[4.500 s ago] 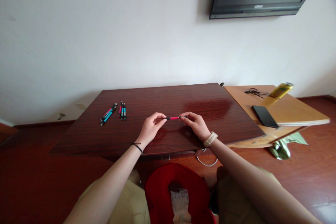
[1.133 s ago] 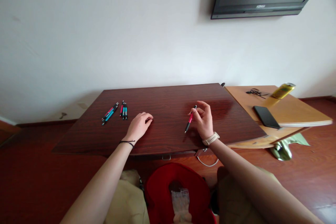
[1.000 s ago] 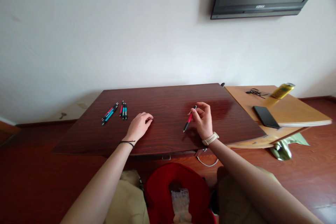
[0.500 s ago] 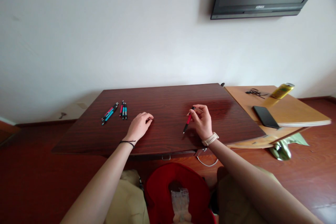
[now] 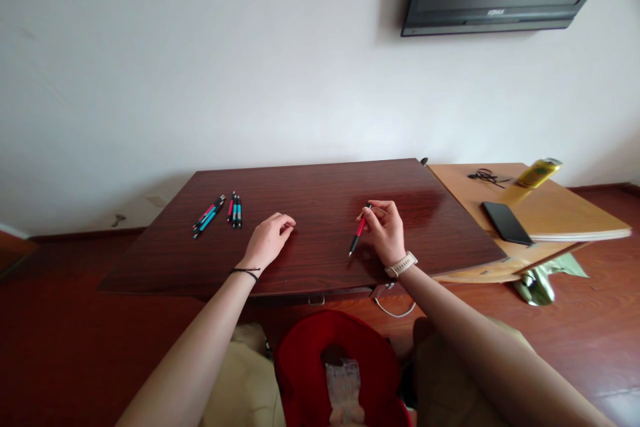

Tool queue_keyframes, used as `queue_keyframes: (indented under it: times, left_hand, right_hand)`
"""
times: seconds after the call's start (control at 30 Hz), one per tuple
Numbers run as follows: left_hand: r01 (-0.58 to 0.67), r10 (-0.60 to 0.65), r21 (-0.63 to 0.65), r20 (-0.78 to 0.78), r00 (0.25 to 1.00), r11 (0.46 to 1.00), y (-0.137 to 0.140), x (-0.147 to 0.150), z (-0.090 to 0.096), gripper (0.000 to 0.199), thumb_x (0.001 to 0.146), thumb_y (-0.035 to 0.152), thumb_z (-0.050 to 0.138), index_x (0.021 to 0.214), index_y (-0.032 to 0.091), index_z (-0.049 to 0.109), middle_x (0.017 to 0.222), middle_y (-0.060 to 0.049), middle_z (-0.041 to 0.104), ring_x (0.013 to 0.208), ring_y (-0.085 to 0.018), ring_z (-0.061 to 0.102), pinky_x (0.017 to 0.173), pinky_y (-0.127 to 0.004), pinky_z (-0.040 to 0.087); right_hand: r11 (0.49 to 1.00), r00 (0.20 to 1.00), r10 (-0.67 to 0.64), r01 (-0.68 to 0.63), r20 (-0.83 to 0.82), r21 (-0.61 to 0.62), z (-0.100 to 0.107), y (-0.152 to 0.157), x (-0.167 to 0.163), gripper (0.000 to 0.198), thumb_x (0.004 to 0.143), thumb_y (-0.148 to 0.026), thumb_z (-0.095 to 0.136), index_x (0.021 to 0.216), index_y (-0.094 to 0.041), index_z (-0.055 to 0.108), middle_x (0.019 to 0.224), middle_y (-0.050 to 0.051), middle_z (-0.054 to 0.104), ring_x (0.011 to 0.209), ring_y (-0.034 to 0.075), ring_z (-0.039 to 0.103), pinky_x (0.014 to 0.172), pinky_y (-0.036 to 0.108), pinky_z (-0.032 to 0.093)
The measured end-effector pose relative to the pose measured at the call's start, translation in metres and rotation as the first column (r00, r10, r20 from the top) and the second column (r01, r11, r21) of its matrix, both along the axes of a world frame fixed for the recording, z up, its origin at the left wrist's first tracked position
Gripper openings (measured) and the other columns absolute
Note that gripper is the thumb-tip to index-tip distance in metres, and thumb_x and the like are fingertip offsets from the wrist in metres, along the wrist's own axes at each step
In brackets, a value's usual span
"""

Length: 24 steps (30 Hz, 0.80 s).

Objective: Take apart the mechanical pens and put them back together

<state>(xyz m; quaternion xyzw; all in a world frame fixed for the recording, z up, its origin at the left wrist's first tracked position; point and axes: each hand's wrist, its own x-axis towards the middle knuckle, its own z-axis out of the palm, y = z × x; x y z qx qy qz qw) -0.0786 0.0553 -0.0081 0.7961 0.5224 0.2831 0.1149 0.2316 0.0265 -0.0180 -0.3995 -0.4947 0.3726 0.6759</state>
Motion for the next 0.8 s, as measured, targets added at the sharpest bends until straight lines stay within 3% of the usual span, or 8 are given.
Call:
queue_keyframes:
  times: [0.23,0.47,0.8]
  left_hand:
    - [0.065,-0.044,-0.092,0.219,0.975,0.994,-0.003,0.017,0.002,0.01,0.095,0.034,0.069,0.094,0.024,0.072,0.096,-0.003,0.076,0.087,-0.021,0.072,0.083,-0.033,0.055]
    - [0.212,-0.019,-0.254,0.599,0.801,0.944,-0.002,0.033,-0.004,0.026,0.088,0.039,0.079,0.101,0.019,0.071,0.105,-0.009,0.078,0.1,-0.024,0.074,0.095,-0.038,0.058]
    - [0.214,0.047,-0.287,0.691,0.722,0.934,-0.008,0.038,0.0,0.029,0.083,0.031,0.081,0.106,0.018,0.07,0.109,-0.009,0.076,0.106,-0.023,0.072,0.101,-0.04,0.057]
  right_hand:
    - [0.999,0.999,0.033,-0.033,-0.021,-0.01,0.002,0.0,0.003,0.043,0.094,-0.05,0.077,0.117,-0.025,0.052,0.088,0.003,0.078,0.067,0.016,0.07,0.06,0.028,0.057]
    - [0.994,0.995,0.092,-0.094,-0.048,-0.049,0.0,-0.001,0.004,0.048,0.095,-0.052,0.076,0.128,-0.025,0.054,0.113,0.01,0.079,0.087,0.02,0.078,0.084,0.038,0.064]
    - [0.973,0.973,0.221,-0.225,-0.072,-0.05,-0.003,-0.005,-0.003,0.042,0.095,-0.045,0.078,0.126,-0.026,0.057,0.116,0.008,0.077,0.094,0.021,0.078,0.091,0.04,0.064]
